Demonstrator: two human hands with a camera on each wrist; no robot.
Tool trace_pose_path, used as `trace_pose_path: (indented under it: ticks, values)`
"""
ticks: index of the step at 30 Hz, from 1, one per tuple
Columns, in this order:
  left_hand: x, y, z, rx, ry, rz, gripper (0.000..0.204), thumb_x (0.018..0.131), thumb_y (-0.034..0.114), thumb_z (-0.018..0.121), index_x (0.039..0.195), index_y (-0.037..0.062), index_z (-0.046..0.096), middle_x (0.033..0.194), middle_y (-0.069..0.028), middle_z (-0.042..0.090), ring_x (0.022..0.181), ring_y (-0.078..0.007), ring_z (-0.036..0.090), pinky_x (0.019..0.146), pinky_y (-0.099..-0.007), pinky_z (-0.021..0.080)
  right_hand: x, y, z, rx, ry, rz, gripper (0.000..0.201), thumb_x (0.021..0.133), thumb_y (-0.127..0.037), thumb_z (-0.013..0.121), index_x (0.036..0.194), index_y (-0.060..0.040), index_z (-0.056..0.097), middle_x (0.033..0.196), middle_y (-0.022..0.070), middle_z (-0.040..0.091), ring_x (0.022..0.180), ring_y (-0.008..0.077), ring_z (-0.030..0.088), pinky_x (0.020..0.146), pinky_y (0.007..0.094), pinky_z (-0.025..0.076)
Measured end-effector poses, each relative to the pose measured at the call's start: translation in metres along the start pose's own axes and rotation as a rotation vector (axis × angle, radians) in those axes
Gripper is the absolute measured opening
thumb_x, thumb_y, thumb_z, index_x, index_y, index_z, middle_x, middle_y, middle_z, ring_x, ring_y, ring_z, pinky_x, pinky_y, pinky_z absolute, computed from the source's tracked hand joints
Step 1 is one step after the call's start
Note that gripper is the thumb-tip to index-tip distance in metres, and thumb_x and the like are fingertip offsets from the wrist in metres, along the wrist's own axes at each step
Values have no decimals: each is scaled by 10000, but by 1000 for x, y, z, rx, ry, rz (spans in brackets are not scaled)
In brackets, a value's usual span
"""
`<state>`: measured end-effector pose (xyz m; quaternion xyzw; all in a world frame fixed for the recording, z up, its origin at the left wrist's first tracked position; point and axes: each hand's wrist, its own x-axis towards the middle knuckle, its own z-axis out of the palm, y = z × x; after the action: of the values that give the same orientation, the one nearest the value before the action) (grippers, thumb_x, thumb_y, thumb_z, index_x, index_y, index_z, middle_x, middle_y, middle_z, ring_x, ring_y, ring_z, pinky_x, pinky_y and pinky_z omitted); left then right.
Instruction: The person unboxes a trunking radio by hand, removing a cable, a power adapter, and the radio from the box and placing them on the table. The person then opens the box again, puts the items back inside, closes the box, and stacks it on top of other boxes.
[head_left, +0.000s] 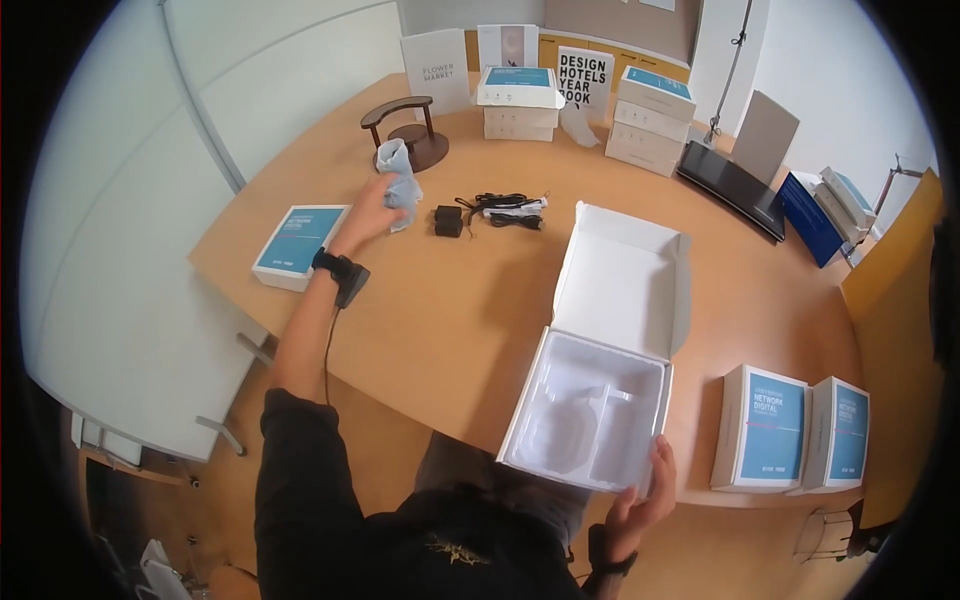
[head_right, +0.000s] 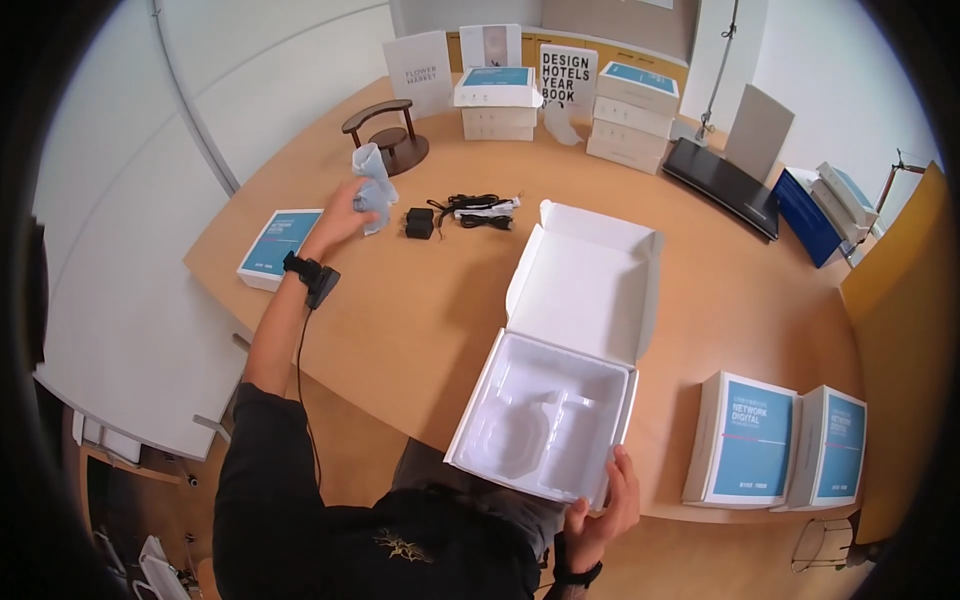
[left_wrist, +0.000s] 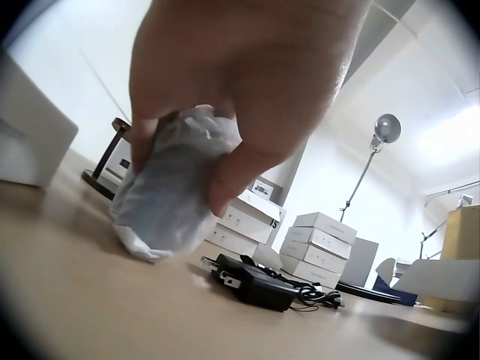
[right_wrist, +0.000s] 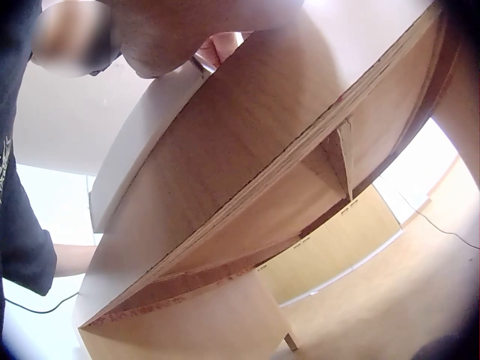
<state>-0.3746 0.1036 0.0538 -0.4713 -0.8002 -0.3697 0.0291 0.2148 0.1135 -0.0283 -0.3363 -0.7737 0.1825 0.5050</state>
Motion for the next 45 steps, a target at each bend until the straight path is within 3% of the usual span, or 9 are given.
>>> trace_pose_path:
  ticks: [6, 12, 24, 26, 32, 33, 36, 40, 45]
  values:
    - [5, 1, 0, 12, -46, 113, 685, 789, 27, 796, 1402, 7, 493, 1347, -179, 599, 1248, -295, 588, 1058, -391, 467, 1, -5, 1, -14, 12, 23, 486, 1007, -321, 478, 1271, 73, 585, 1343, 291, 606, 1253, 446, 596, 1059, 485, 473]
    - [4, 6, -7, -131, -62, -130, 716, 771, 48, 832, 1396, -1, 486, 1348, -175, 607, 1256, -271, 586, 1050, -392, 474, 2, 0, 3, -6, 36, -10, 499, 1021, -345, 464, 1261, 75, 584, 1325, 291, 618, 1222, 451, 615, 1030, 484, 493]
    - [-13, 49, 0, 292, 291, 93, 705, 725, 151, 860, 1343, 37, 541, 1338, -171, 533, 1246, -389, 533, 1088, -446, 437, 3, 3, 5, -22, 40, -25, 526, 1038, -374, 451, 1257, 84, 588, 1309, 305, 622, 1205, 459, 624, 1019, 497, 502]
    - [-27, 87, 0, 566, 530, 427, 711, 737, 86, 834, 1378, 46, 529, 1342, -143, 566, 1242, -355, 552, 1033, -441, 465, 4, 1, 4, -39, 37, -26, 523, 1040, -367, 439, 1256, 85, 588, 1309, 305, 622, 1206, 461, 623, 1021, 499, 499]
    - [-75, 177, 73, -550, -275, 72, 376, 1025, 366, 623, 1154, 18, 686, 1004, -14, 705, 940, -137, 644, 880, -303, 494, 3, -1, 8, -82, 50, -39, 506, 1047, -339, 406, 1248, 90, 582, 1313, 306, 620, 1208, 466, 619, 1031, 508, 492]
    - [-78, 183, 79, -555, -277, 69, 376, 1025, 366, 623, 1154, 18, 686, 1004, -14, 705, 940, -137, 644, 880, -303, 494, 2, 1, 8, -97, 63, -47, 501, 1048, -333, 402, 1246, 91, 581, 1313, 306, 619, 1208, 467, 618, 1032, 508, 491]
    - [-79, 209, 83, -739, -898, -220, 406, 1036, 349, 619, 1257, 11, 660, 1111, -49, 709, 990, -117, 648, 893, -294, 503, 2, 1, 5, -93, 44, -57, 506, 1046, -346, 409, 1247, 85, 582, 1311, 307, 619, 1204, 466, 620, 1030, 507, 494]
    - [-92, 218, 93, -918, -733, -88, 468, 1017, 322, 655, 1280, -59, 592, 1112, -92, 705, 992, -138, 670, 901, -283, 515, 5, 1, 8, -70, 104, -60, 506, 1016, -385, 489, 1202, 69, 615, 1234, 289, 665, 1072, 462, 678, 903, 480, 560]
    - [-86, 214, 81, -980, -893, -184, 520, 1003, 339, 675, 1342, -44, 584, 1223, -74, 676, 1048, -128, 652, 911, -280, 519, 7, -2, 6, -40, 107, -41, 469, 1008, -358, 517, 1203, 58, 614, 1231, 279, 668, 1065, 443, 685, 903, 471, 560]
